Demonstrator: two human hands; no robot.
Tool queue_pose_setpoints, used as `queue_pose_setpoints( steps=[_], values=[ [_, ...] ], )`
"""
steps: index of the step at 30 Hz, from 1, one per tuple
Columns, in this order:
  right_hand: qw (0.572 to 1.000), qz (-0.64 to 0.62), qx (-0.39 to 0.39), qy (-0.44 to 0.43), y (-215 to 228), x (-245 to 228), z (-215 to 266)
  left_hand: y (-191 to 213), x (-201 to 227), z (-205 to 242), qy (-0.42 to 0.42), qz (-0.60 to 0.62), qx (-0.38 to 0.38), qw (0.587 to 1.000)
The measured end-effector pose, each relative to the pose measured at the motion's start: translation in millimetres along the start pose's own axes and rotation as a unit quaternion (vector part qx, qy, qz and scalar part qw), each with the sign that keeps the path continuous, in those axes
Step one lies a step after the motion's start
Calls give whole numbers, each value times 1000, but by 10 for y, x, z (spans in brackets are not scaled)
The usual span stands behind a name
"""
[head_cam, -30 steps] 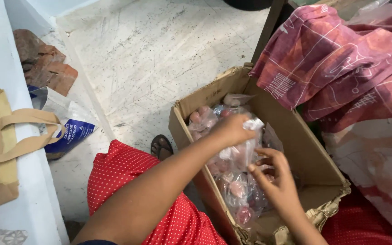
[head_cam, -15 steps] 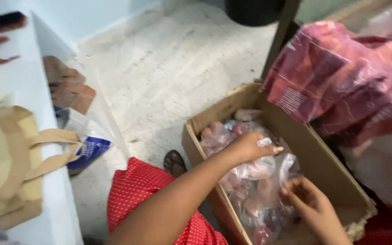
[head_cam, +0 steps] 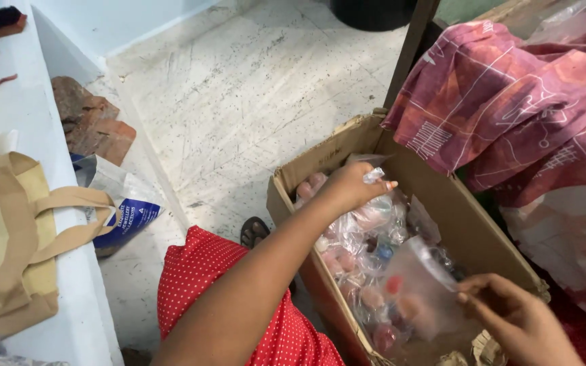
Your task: Sorting and organizing small individually wrapped objects from a cardboard box.
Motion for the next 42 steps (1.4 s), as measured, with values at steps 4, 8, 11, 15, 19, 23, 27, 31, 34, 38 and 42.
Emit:
queue_pose_setpoints(
  steps=[4, 8, 11, 15, 19, 23, 27, 31, 34, 38, 42],
  values=[
    [989, 138, 51, -18, 89, -411, 195, -20, 63, 38, -26, -11, -5, 1000],
    [974, 220, 26, -47, -46, -253, 161, -329, -140, -98, -39, 12, -46, 998],
    [988, 145, -15, -55, -258, -240, 134, -665, -240, -171, -88, 106, -105, 985],
    [998, 40, -22, -38, -429, -351, 117, -813, -14, 64, -84, 55, -194, 976],
    [996, -81, -18, 41, -475, -472, -23, -1022, 211, 344, -84, 90, -293, 948],
    [984, -179, -16, -14, -569, -515, -47, -1128, 441, 628, -95, 118, -393, 907],
    [974, -210, 9, -90, -554, -289, -51, -1123, 428, 608, -86, 162, -386, 904],
    [960, -260, 30, -103, -535, -38, -97, -1185, 142, 390, -59, 122, -312, 940],
    [936, -335, 52, -95, -562, 127, -137, -1163, 59, 346, -18, 108, -272, 956],
    [921, -369, 84, -94, -579, 250, -158, -1019, 159, 309, -55, 44, -200, 977],
    [935, -337, 61, -90, -543, 302, -189, -783, 407, 392, -105, -81, -116, 984]
  ],
)
Point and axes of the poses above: each hand's wrist, its own z-axis away from the middle knuckle, its own y-axis out of the back of the hand, x = y × z, the point moved 9 cm from there along -z, towards the middle knuckle, and after that the axes turned 2 degrees about -z, right-handed, at the moved point
